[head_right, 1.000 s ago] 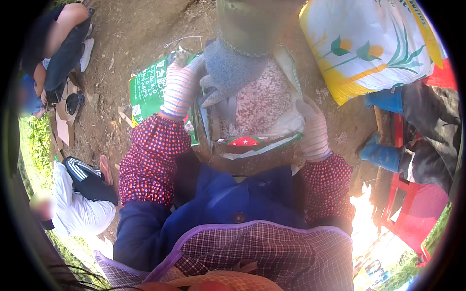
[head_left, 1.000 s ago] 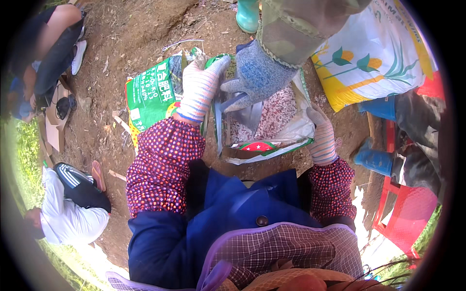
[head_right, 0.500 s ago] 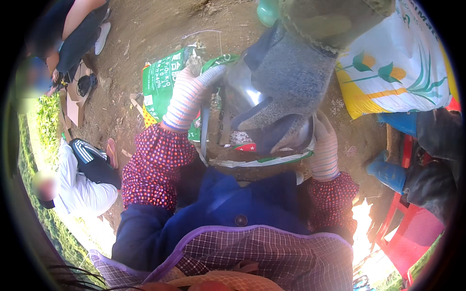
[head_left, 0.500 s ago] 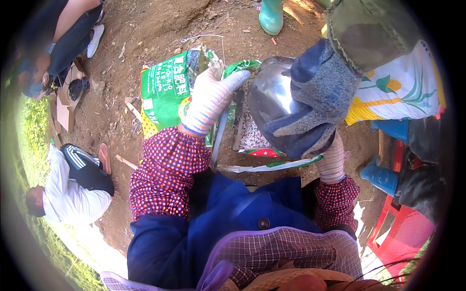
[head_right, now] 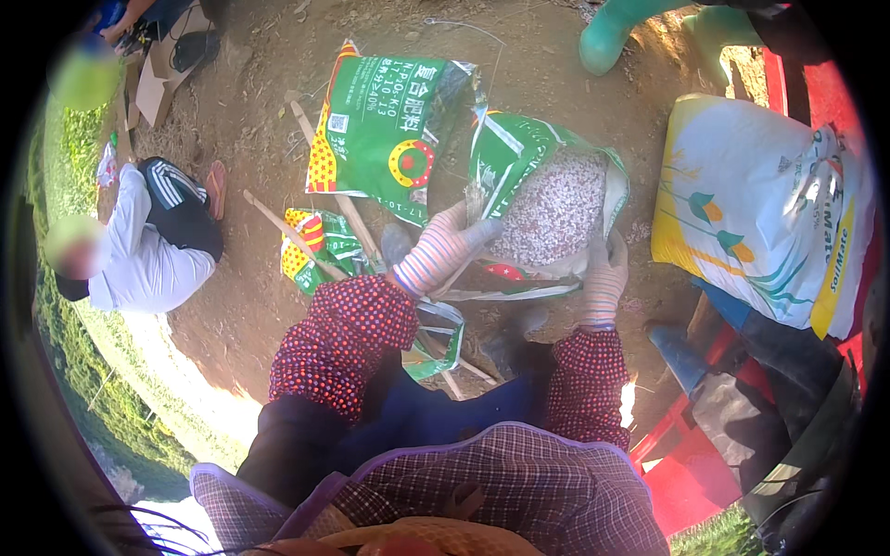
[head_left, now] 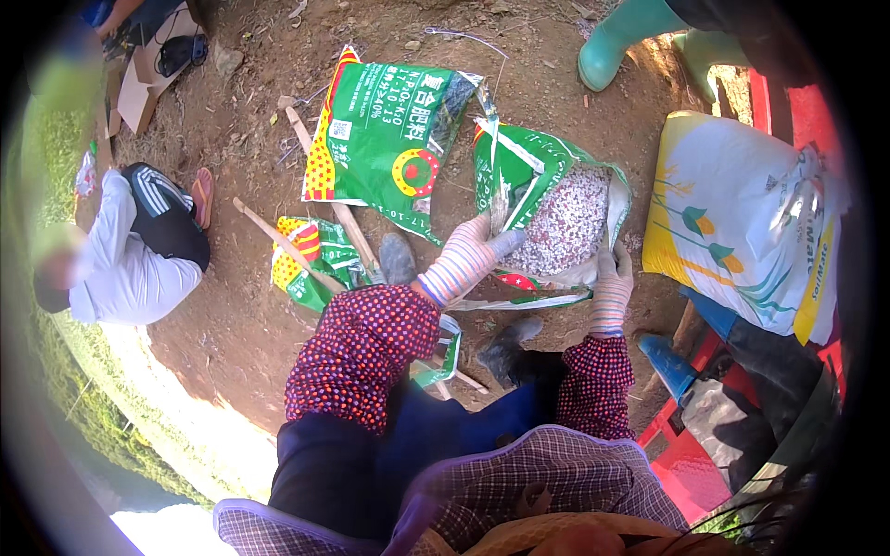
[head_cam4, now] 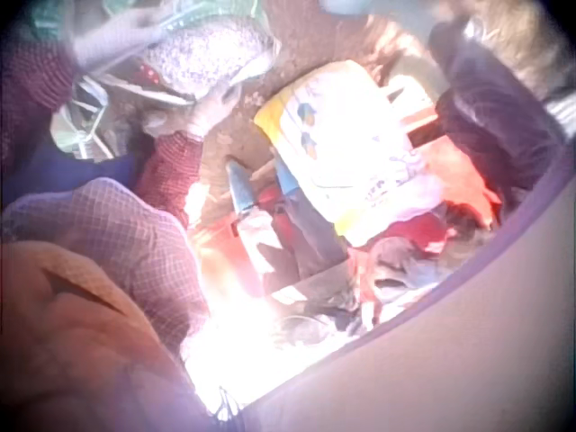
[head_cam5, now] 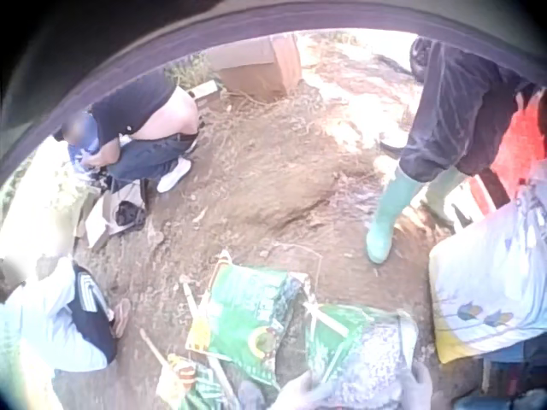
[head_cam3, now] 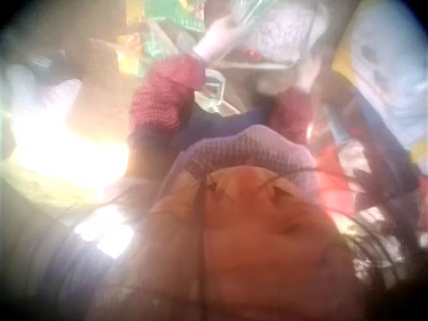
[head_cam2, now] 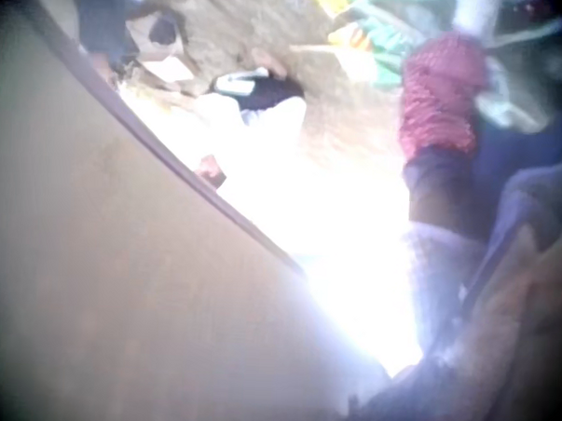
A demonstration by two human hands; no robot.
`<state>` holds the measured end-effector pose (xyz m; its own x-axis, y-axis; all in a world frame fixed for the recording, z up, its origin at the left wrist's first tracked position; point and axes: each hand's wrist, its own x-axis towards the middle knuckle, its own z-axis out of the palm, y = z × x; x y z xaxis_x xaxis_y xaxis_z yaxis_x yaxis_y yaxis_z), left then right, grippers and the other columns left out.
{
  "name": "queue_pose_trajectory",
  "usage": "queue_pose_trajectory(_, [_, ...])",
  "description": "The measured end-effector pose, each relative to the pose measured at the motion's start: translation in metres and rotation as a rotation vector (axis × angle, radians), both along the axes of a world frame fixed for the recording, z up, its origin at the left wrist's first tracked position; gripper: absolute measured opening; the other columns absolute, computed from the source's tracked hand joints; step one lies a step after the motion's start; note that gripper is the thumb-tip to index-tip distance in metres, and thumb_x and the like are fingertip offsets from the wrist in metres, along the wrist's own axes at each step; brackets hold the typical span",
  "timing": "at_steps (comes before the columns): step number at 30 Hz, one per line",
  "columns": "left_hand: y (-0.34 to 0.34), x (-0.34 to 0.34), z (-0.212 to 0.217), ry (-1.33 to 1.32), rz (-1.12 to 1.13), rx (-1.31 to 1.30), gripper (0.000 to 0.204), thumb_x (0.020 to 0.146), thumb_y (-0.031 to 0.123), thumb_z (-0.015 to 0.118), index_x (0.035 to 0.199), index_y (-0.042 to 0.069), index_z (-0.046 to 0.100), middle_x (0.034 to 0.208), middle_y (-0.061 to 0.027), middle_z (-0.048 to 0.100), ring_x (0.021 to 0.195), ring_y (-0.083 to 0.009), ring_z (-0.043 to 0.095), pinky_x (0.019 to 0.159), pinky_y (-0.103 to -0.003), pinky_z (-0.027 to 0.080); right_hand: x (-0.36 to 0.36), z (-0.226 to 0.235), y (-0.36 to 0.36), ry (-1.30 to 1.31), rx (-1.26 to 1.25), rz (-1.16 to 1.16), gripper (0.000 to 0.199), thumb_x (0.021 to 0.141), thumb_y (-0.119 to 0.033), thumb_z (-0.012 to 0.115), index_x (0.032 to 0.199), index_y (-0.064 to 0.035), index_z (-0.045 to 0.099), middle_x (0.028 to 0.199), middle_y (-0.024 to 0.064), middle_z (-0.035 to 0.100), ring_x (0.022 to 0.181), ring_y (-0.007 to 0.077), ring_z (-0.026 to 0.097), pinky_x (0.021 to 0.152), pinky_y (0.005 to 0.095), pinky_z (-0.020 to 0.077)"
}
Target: The person holds open green plastic bags while another person scoops white and pink fertilizer pellets into them from larger white sacks.
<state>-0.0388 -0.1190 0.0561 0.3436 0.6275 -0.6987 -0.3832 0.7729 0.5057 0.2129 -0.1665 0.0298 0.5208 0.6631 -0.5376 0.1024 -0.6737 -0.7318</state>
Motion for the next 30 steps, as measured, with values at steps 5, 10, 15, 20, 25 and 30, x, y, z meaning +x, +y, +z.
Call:
queue_pose_trajectory(5, [-0.031,0.013,0.049,-0.041,0.167,-0.216,0.035,0.096,0.023,0.060,0.122,0.000,0.061,0.105,-0.0031,0.064,0.093,-0.0115,0.058,0.085,-0.027,0.047,-0.032,0.046,0.005,-0.437,0.149,0.454,0.048,0.092,-0.029,0.062,0.129,0.0017,0.054,0.111,0.0131,0.063,0.099,0.0238,0.060,0.089,0.0353,0.0482])
queue_pose_trajectory(10, [-0.071,0.028,0.108,0.203,-0.113,-0.069,0.035,0.097,0.028,0.057,0.117,0.001,0.063,0.096,-0.0049,0.065,0.088,-0.0135,0.059,0.080,-0.028,0.047,-0.107,0.148,0.048,0.786,-0.273,-0.009,0.034,0.091,-0.028,0.067,0.114,-0.0045,0.057,0.103,0.0086,0.064,0.090,0.0215,0.062,0.082,0.0356,0.0512])
queue_pose_trajectory(15, [-0.054,-0.046,0.201,0.040,-0.004,-0.257,0.026,0.095,0.027,0.059,0.108,0.005,0.063,0.085,-0.0015,0.062,0.073,-0.0089,0.055,0.069,-0.025,0.047,-0.070,0.212,0.049,0.932,-0.273,-0.091,0.016,0.090,-0.025,0.064,0.096,-0.0123,0.057,0.073,0.0001,0.051,0.070,0.0183,0.052,0.081,0.0357,0.0461])
queue_pose_trajectory(20, [-0.035,-0.160,0.272,0.284,0.148,-0.162,0.023,0.096,0.027,0.059,0.100,0.004,0.064,0.074,0.0011,0.059,0.065,-0.0074,0.054,0.062,-0.022,0.045,-0.073,0.331,0.026,0.948,-0.136,0.134,0.028,0.092,-0.028,0.060,0.104,-0.0028,0.060,0.072,0.0015,0.053,0.072,0.0161,0.060,0.076,0.0339,0.0497])
queue_pose_trajectory(25, [-0.070,-0.262,0.305,0.462,0.373,-0.183,0.021,0.095,0.025,0.060,0.094,0.004,0.063,0.065,0.0024,0.053,0.055,-0.0052,0.046,0.051,-0.021,0.037,-0.057,0.341,0.002,0.414,-0.452,0.628,0.037,0.093,-0.035,0.062,0.109,-0.0017,0.063,0.070,0.0014,0.057,0.063,0.0125,0.056,0.064,0.0266,0.0451])
queue_pose_trajectory(30, [-0.120,-0.291,0.359,0.741,0.374,-0.257,0.019,0.094,0.023,0.061,0.089,0.005,0.064,0.063,0.0018,0.054,0.051,-0.0062,0.045,0.048,-0.023,0.037,-0.039,0.358,0.026,0.071,-0.426,0.673,0.035,0.092,-0.036,0.063,0.103,-0.0025,0.065,0.072,-0.0009,0.056,0.057,0.0079,0.049,0.054,0.0234,0.0398])
